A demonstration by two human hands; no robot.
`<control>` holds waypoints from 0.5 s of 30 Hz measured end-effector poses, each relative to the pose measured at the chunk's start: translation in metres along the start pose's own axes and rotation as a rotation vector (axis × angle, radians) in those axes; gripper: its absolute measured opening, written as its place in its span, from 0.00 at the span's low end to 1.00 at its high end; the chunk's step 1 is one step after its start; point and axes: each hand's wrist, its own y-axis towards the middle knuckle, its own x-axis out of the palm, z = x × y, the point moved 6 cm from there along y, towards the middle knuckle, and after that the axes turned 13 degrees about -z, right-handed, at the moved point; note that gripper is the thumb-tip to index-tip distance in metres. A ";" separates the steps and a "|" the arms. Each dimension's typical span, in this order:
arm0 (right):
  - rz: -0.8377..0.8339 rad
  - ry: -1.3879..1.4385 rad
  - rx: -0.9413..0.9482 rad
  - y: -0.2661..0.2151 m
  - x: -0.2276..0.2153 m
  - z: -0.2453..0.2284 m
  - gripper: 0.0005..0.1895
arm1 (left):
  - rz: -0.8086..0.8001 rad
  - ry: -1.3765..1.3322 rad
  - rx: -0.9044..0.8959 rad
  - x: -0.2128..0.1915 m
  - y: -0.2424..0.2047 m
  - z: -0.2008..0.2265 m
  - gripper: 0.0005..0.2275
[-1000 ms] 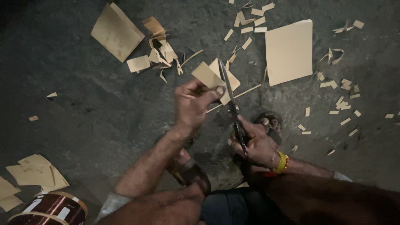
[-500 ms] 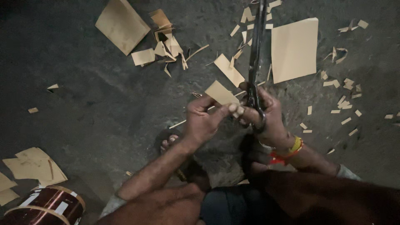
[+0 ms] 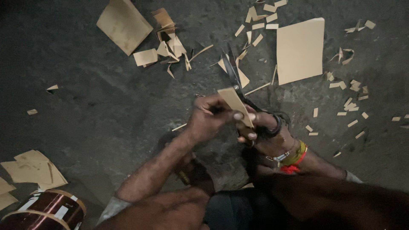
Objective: The person cuts a piece of light-colored insulation material into multiple thin rectangular strips using a large pair of shears.
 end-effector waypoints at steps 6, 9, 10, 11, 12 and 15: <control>0.167 -0.321 0.031 -0.020 -0.026 0.017 0.32 | 0.415 0.248 -0.201 -0.041 -0.003 0.020 0.08; 0.075 -0.623 0.008 -0.024 -0.013 0.020 0.46 | 0.451 0.115 -0.092 -0.051 0.000 0.031 0.09; 0.021 -0.610 -0.009 -0.024 -0.009 0.019 0.47 | 0.437 0.070 -0.032 -0.051 0.003 0.033 0.09; -0.026 -0.596 -0.028 -0.025 -0.003 0.019 0.48 | 0.416 0.024 0.026 -0.049 0.006 0.034 0.09; -0.023 -0.664 -0.016 -0.024 -0.002 0.017 0.48 | 0.413 0.023 0.054 -0.047 0.007 0.034 0.08; 0.003 -0.787 0.040 -0.017 0.003 0.011 0.47 | 0.410 0.076 0.061 -0.043 0.009 0.035 0.08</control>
